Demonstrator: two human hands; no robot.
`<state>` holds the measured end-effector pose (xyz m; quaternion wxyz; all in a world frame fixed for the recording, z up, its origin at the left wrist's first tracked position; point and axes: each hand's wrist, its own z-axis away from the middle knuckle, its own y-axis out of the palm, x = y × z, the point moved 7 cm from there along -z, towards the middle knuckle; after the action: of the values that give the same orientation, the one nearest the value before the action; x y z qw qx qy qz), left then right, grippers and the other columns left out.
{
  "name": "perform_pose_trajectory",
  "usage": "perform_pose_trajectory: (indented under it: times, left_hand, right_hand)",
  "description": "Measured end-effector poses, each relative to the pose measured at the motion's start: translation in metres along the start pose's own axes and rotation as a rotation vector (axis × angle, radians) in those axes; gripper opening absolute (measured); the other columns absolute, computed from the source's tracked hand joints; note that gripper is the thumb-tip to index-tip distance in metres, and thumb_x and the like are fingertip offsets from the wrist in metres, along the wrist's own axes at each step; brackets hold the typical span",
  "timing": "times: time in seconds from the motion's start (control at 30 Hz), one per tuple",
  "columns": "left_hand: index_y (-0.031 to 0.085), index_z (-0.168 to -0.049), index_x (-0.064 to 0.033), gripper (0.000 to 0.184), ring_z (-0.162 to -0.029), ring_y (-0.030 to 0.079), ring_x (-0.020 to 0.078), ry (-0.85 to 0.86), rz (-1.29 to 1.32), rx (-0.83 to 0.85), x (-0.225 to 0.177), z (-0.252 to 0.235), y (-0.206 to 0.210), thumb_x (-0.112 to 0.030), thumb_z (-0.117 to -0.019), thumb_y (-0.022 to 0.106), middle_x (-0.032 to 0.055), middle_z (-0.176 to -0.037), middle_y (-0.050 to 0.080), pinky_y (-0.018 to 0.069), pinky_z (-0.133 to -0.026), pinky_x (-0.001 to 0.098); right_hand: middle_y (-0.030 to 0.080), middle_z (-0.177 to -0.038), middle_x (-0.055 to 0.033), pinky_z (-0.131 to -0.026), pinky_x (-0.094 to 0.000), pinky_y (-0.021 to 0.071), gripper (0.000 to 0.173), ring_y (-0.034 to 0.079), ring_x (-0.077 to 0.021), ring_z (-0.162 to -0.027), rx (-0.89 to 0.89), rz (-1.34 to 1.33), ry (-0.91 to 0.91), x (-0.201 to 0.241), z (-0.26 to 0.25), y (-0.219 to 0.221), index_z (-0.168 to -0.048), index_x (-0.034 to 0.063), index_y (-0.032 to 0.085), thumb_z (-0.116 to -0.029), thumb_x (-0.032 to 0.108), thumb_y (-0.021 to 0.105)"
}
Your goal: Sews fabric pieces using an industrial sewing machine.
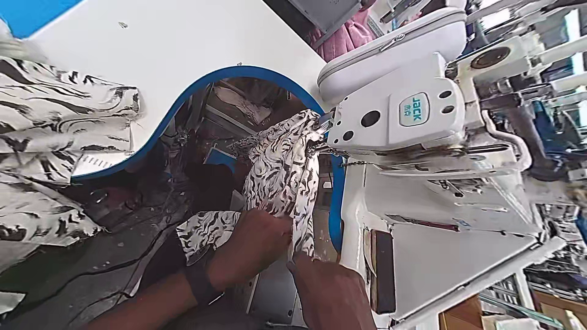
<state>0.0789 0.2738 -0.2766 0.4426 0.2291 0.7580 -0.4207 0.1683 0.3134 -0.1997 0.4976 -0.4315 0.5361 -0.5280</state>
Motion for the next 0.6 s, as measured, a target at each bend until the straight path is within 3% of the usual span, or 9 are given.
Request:
perform_pose_trajectory:
  times: [0.23, 0.27, 0.33, 0.4, 0.43, 0.47, 0.5, 0.57, 0.6]
  left_hand:
    - [0.061, -0.072, 0.0025, 0.026, -0.059, 0.054, 0.0206, -0.007, 0.318, -0.06, 0.026, -0.03, 0.007, -0.005, -0.0947, 0.05, 0.0101, -0.061, 0.054, 0.0415, -0.059, 0.0395]
    - [0.064, -0.08, 0.0034, 0.026, -0.061, 0.055, 0.0181, -0.041, 0.363, -0.089, 0.029, -0.029, 0.006, -0.008, -0.0973, 0.05, 0.0092, -0.065, 0.056, 0.0432, -0.061, 0.0375]
    - [0.067, -0.117, 0.0023, 0.03, -0.062, 0.06, 0.0143, -0.152, 0.386, -0.153, 0.033, -0.023, -0.007, -0.021, -0.104, 0.054, 0.0066, -0.072, 0.065, 0.0526, -0.063, 0.0354]
    - [0.059, -0.136, -0.0033, 0.047, -0.056, 0.057, 0.0161, -0.237, 0.233, -0.16, 0.03, -0.034, -0.027, -0.037, -0.1036, 0.056, 0.0026, -0.065, 0.061, 0.0512, -0.059, 0.0381]
    - [0.062, -0.135, -0.0017, 0.049, -0.064, 0.063, 0.0251, -0.236, 0.125, -0.065, 0.02, -0.051, -0.027, -0.039, -0.1042, 0.056, 0.0094, -0.071, 0.066, 0.053, -0.066, 0.0469]
    - [0.066, -0.129, 0.0012, 0.046, -0.084, 0.07, 0.0368, -0.225, 0.022, 0.116, 0.004, -0.07, -0.012, -0.036, -0.1063, 0.053, 0.0193, -0.088, 0.072, 0.0532, -0.078, 0.0576]
    - [0.068, -0.121, 0.0048, 0.042, -0.101, 0.069, 0.0441, -0.202, -0.103, 0.305, -0.01, -0.087, 0.011, -0.031, -0.1079, 0.05, 0.0258, -0.103, 0.071, 0.051, -0.086, 0.0639]
    - [0.066, -0.114, 0.0097, 0.039, -0.115, 0.063, 0.0488, -0.207, -0.26, 0.51, -0.035, -0.095, 0.043, -0.024, -0.1087, 0.047, 0.0318, -0.115, 0.066, 0.049, -0.091, 0.0644]
    - [0.065, -0.113, 0.0109, 0.039, -0.114, 0.063, 0.0484, -0.24, -0.277, 0.507, -0.04, -0.088, 0.043, -0.024, -0.1085, 0.047, 0.0318, -0.113, 0.066, 0.0491, -0.09, 0.0629]
  right_hand:
    - [0.053, -0.053, -0.0057, -0.037, -0.04, 0.0418, 0.022, 0.058, -0.0248, -0.043, -0.159, -0.108, -0.008, -0.02, -0.026, 0.02, -0.074, 0.0065, 0.067, -0.0881, 0.019, 0.056]
    - [0.056, -0.055, -0.0067, -0.04, -0.0416, 0.0442, 0.022, 0.06, -0.0253, -0.046, -0.183, -0.147, 0.02, -0.028, -0.023, 0.02, -0.076, 0.0053, 0.068, -0.0891, 0.02, 0.057]
    - [0.068, -0.066, -0.011, -0.049, -0.0466, 0.0535, 0.024, 0.069, -0.028, -0.057, -0.223, -0.118, 0.117, -0.058, -0.007, 0.0, -0.087, 0.0012, 0.075, -0.0918, 0.019, 0.059]
    - [0.07, -0.07, -0.0151, -0.049, -0.0532, 0.0517, 0.026, 0.07, -0.0343, -0.06, -0.255, 0.045, 0.235, -0.096, 0.009, -0.028, -0.095, 0.0006, 0.076, -0.0934, 0.021, 0.059]
    - [0.07, -0.07, -0.0169, -0.048, -0.0559, 0.049, 0.027, 0.069, -0.0378, -0.06, -0.276, 0.1, 0.265, -0.109, 0.012, -0.038, -0.095, 0.0008, 0.076, -0.0935, 0.022, 0.058]
    - [0.069, -0.07, -0.0176, -0.047, -0.0562, 0.0468, 0.028, 0.069, -0.0392, -0.06, -0.291, 0.126, 0.271, -0.115, 0.014, -0.043, -0.094, 0.0009, 0.075, -0.0935, 0.022, 0.057]
    - [0.069, -0.069, -0.0178, -0.047, -0.0548, 0.0452, 0.028, 0.068, -0.0392, -0.059, -0.321, 0.133, 0.266, -0.117, 0.012, -0.045, -0.092, 0.0007, 0.074, -0.0934, 0.022, 0.056]
    - [0.071, -0.074, -0.0181, -0.051, -0.0542, 0.0489, 0.03, 0.07, -0.038, -0.063, -0.351, 0.108, 0.277, -0.115, 0.018, -0.045, -0.093, -0.0005, 0.075, -0.0955, 0.022, 0.056]
    - [0.071, -0.075, -0.0178, -0.053, -0.0539, 0.0506, 0.03, 0.07, -0.0369, -0.064, -0.366, 0.075, 0.289, -0.116, 0.022, -0.038, -0.092, -0.0012, 0.075, -0.0954, 0.022, 0.056]
